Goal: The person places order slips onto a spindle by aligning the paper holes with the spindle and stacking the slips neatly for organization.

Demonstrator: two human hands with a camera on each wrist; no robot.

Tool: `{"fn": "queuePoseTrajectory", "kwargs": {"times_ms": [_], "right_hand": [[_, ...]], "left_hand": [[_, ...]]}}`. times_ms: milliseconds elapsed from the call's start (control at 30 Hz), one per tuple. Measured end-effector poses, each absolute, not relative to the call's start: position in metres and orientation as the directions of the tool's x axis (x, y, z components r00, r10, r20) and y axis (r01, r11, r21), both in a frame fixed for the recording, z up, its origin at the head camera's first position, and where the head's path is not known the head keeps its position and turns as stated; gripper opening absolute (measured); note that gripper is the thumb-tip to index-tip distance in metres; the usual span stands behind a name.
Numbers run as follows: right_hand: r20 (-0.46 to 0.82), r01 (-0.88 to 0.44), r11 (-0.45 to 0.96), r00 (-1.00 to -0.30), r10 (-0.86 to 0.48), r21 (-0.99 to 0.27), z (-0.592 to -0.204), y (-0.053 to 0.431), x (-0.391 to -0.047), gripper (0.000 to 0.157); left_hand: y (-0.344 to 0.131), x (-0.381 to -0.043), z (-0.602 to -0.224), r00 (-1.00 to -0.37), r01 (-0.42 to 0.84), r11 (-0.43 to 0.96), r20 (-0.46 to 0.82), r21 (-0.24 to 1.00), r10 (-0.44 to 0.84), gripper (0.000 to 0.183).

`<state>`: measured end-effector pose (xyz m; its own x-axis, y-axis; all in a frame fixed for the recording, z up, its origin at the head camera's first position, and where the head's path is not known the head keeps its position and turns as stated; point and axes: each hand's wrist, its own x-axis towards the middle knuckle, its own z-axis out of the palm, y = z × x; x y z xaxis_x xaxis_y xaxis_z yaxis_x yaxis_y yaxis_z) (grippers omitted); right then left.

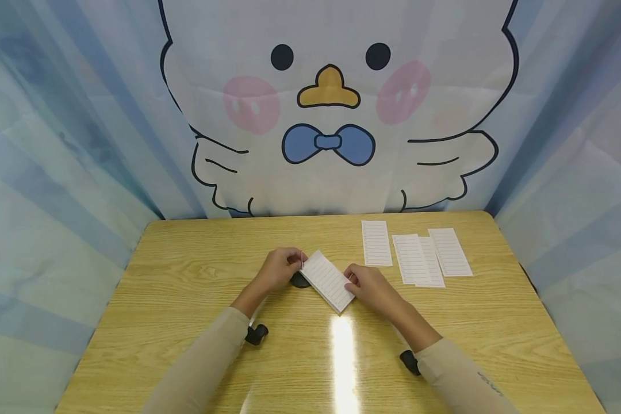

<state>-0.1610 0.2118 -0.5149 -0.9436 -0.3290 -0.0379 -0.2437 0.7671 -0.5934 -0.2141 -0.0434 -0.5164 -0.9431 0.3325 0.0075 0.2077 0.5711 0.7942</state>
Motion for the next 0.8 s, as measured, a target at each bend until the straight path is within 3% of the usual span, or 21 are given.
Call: {"fn": "queuePoseTrajectory", "kwargs": {"times_ms": [800], "right_hand": [[-0.025,-0.282,0.849,-0.945,-0.327,-0.447,-0.522,0.203,-0.159,0.018]], "left_hand": [[-0.041,-0.211,-0.529,-0.936,0.286,0.618,0.077,0.732,0.343,0.012]]}}
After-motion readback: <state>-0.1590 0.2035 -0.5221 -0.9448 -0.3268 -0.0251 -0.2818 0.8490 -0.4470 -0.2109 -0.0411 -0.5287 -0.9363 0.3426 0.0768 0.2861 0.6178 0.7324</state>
